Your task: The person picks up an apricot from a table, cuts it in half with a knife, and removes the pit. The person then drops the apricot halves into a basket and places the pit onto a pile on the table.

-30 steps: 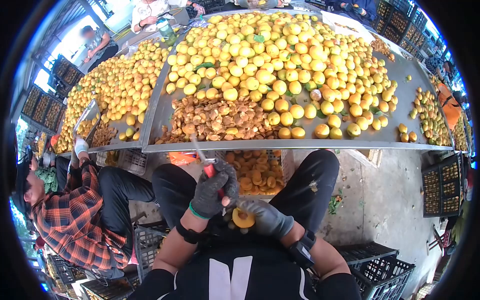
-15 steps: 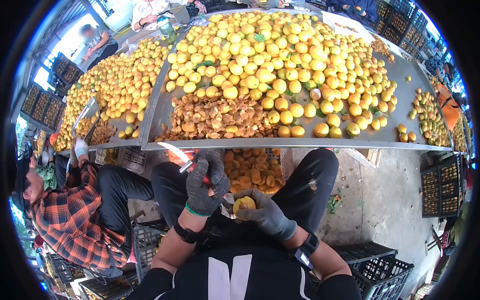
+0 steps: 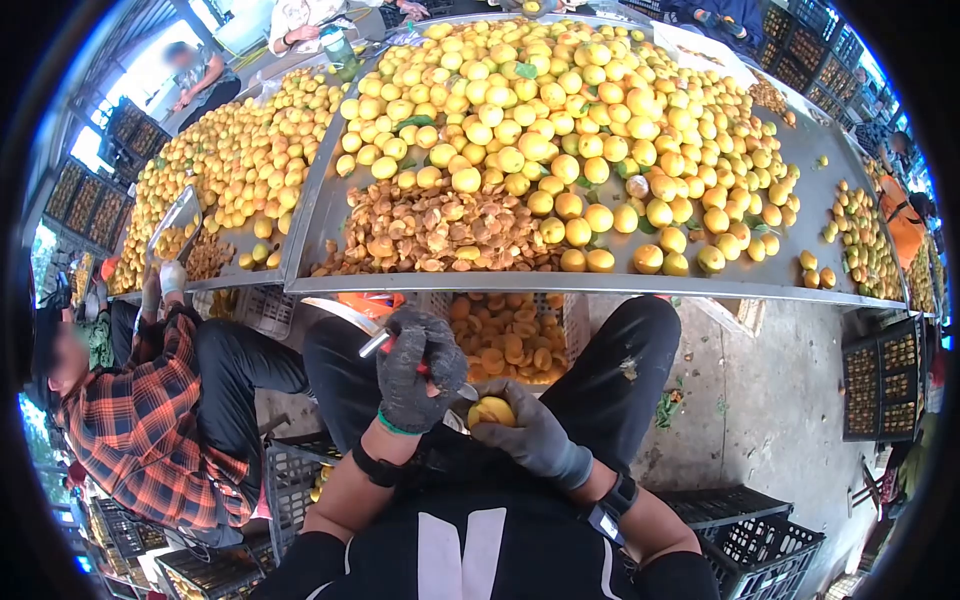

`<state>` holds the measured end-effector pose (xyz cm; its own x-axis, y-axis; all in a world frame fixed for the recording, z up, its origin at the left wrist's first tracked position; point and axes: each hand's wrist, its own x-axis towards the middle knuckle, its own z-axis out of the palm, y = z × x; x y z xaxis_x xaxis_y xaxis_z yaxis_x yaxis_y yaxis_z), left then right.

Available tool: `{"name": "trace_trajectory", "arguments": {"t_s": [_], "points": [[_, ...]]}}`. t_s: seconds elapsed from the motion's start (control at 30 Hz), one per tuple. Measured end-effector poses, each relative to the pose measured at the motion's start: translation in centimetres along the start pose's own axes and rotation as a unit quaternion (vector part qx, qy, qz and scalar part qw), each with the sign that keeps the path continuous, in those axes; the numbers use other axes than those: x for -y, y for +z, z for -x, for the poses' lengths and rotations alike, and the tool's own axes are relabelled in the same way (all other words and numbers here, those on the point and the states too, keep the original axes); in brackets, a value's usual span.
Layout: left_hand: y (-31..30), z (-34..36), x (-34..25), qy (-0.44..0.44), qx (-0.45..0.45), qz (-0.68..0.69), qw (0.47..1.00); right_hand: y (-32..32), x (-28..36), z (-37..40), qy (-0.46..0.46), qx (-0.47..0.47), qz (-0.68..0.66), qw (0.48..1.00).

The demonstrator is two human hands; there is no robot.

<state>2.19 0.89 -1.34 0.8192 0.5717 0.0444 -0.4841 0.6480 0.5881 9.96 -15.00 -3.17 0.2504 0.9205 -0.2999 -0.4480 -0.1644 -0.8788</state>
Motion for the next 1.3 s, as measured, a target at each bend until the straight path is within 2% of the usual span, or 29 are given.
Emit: {"name": "trace_trajectory", "arguments": {"t_s": [0.07,0.2,0.3,0.4,0.47,0.57,0.77,0.8,0.87,0.9,0.93,1.0,1.03,1.13,1.17,1.3], "points": [[0.3,0.0,0.4,-0.008,-0.030,0.009,0.999,0.1,0.3,0.0,-0.006,-0.003,0.047,0.999],[0.4,0.1,0.9,-0.011,-0.047,-0.043,0.998,0.4,0.2,0.0,-0.011,-0.006,0.005,1.000],[0.8,0.2,0.8,-0.025,-0.048,-0.031,0.998,0.7,-0.1,0.4,-0.043,-0.024,0.073,0.996],[1.4,0.3,0.5,-0.036,-0.053,-0.052,0.997,1.2,0.3,0.7,-0.050,-0.037,0.032,0.998],[1.2,0.4,0.5,-0.088,-0.049,-0.029,0.994,1.2,1.0,1.0,0.011,-0.003,-0.071,0.997],[0.9,0.7,0.6,-0.106,-0.048,0.007,0.993,0.9,0.1,0.8,0.008,0.027,-0.104,0.994],[-0.1,0.5,0.7,-0.129,-0.023,0.015,0.991,1.2,-0.5,0.5,-0.024,-0.008,-0.030,0.999],[0.0,0.5,0.8,-0.129,-0.023,0.016,0.991,1.1,-0.4,0.4,-0.023,-0.008,-0.029,0.999],[1.2,0.2,0.3,-0.071,0.049,-0.176,0.981,1.0,0.1,0.1,0.018,-0.023,-0.050,0.998],[1.6,0.1,0.3,-0.049,0.082,-0.192,0.977,1.1,0.3,0.2,0.017,-0.024,-0.048,0.998],[1.6,-0.3,0.4,-0.047,0.083,-0.192,0.977,1.3,0.6,0.3,0.006,-0.034,-0.060,0.998],[1.4,-0.8,0.4,0.026,0.111,-0.188,0.976,1.5,0.9,0.5,-0.003,-0.045,-0.072,0.996],[1.2,-0.7,-0.4,-0.063,0.095,-0.129,0.985,1.5,0.9,0.5,-0.008,-0.039,-0.077,0.996],[1.6,-0.4,0.2,-0.029,0.057,-0.060,0.996,1.7,0.8,0.6,-0.025,-0.040,-0.085,0.995],[2.5,-0.2,0.5,-0.006,0.018,-0.032,0.999,1.8,0.7,0.6,-0.036,-0.047,-0.088,0.994],[1.8,0.2,0.9,-0.019,0.011,-0.022,1.000,1.7,0.4,0.8,-0.057,-0.038,-0.091,0.993]]}}
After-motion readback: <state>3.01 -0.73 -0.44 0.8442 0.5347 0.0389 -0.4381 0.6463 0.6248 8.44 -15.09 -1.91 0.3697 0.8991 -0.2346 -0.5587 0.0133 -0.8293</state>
